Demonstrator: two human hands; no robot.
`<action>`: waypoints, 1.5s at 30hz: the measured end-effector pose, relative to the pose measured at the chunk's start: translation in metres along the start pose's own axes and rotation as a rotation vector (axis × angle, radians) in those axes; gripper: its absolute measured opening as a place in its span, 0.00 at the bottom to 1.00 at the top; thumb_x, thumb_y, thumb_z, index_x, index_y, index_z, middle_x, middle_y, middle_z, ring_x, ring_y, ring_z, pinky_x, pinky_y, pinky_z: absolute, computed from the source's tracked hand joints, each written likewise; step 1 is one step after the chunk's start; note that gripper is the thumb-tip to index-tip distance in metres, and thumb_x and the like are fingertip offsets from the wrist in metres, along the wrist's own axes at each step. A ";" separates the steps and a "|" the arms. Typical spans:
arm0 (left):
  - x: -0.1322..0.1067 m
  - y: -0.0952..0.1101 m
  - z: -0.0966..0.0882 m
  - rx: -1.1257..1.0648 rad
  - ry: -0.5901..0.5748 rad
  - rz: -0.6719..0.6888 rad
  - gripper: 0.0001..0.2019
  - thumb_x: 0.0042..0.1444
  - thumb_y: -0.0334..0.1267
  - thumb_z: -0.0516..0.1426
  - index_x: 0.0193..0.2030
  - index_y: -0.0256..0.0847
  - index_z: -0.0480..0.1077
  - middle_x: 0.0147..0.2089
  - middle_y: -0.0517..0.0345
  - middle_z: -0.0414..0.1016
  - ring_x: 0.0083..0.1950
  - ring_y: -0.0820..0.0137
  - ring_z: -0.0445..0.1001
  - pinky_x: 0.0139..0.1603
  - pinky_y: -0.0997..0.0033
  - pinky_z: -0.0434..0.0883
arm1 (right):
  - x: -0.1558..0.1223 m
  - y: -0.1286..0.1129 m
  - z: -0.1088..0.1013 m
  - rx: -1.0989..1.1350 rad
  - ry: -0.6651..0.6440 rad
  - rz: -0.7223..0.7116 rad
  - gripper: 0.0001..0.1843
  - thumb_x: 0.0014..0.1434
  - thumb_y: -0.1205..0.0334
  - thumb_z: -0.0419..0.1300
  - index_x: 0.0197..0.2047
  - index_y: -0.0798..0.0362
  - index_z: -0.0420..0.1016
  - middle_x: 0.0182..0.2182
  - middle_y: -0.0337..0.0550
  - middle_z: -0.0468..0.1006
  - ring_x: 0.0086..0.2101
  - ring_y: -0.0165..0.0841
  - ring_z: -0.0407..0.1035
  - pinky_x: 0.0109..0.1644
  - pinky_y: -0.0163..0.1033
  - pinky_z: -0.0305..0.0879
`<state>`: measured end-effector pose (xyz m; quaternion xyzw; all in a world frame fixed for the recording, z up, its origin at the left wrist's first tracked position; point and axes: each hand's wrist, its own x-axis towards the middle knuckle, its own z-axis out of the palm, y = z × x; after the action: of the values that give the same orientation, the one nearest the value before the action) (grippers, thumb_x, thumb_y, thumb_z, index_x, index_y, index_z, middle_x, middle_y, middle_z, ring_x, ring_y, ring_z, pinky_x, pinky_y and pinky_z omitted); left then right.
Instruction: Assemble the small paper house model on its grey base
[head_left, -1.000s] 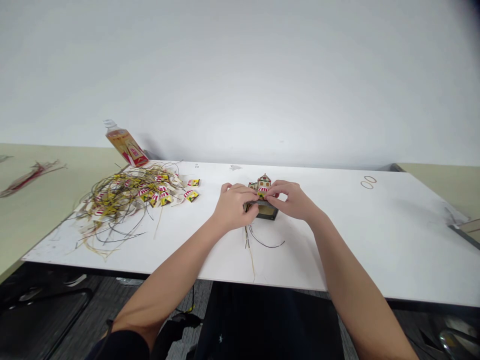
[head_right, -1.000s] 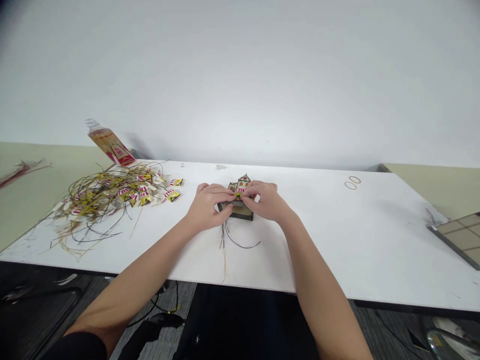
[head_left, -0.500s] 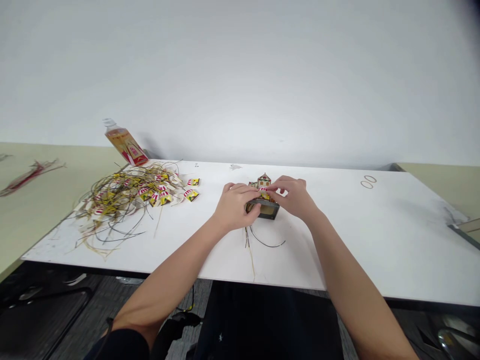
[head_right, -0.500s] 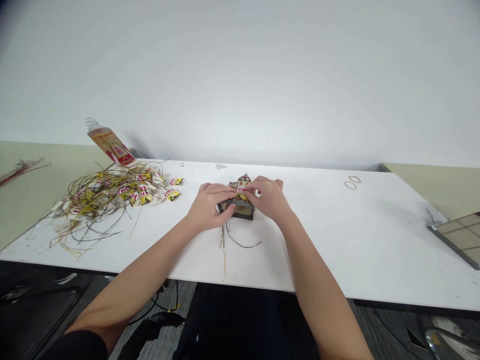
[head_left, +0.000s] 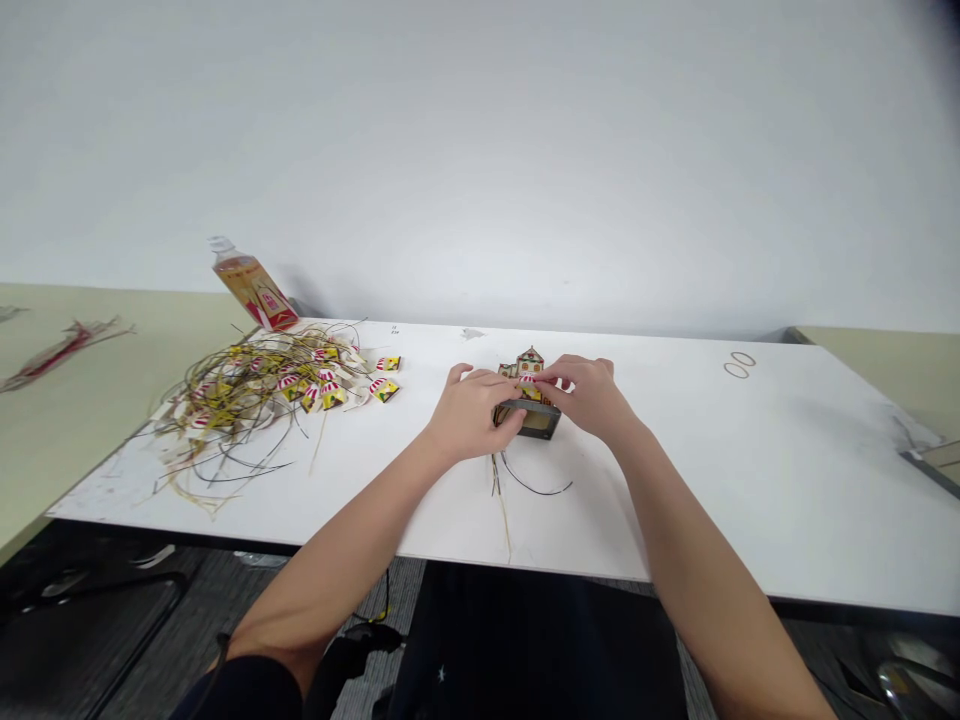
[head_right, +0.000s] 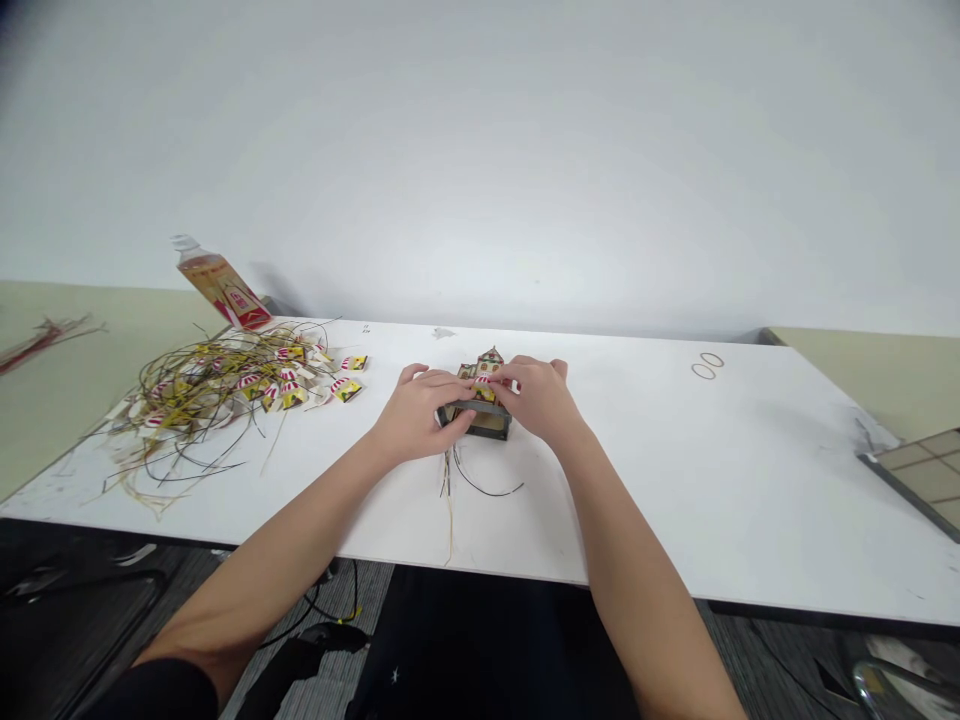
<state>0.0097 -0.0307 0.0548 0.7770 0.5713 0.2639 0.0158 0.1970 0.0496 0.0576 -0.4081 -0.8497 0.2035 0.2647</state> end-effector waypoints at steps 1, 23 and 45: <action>0.000 0.000 0.000 -0.004 -0.006 -0.001 0.11 0.55 0.43 0.56 0.41 0.45 0.76 0.49 0.56 0.80 0.53 0.60 0.75 0.63 0.46 0.54 | 0.000 0.000 0.000 -0.011 -0.003 0.001 0.09 0.62 0.60 0.59 0.36 0.47 0.81 0.36 0.38 0.79 0.33 0.28 0.68 0.51 0.46 0.47; -0.001 0.005 0.003 -0.028 -0.013 -0.077 0.17 0.58 0.48 0.56 0.53 0.47 0.72 0.53 0.52 0.77 0.59 0.56 0.70 0.64 0.42 0.46 | 0.008 -0.021 -0.006 -0.312 -0.106 -0.038 0.12 0.59 0.69 0.50 0.26 0.54 0.70 0.31 0.39 0.77 0.32 0.31 0.66 0.55 0.56 0.41; 0.010 -0.010 0.007 0.012 -0.046 -0.034 0.21 0.55 0.54 0.62 0.51 0.48 0.73 0.55 0.51 0.71 0.58 0.55 0.65 0.53 0.51 0.53 | 0.007 -0.006 -0.006 -0.133 -0.105 0.010 0.12 0.62 0.58 0.55 0.31 0.48 0.76 0.35 0.39 0.79 0.37 0.34 0.68 0.58 0.58 0.40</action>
<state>0.0062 -0.0162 0.0500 0.7731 0.5855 0.2422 0.0288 0.1933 0.0524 0.0678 -0.4180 -0.8719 0.1691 0.1912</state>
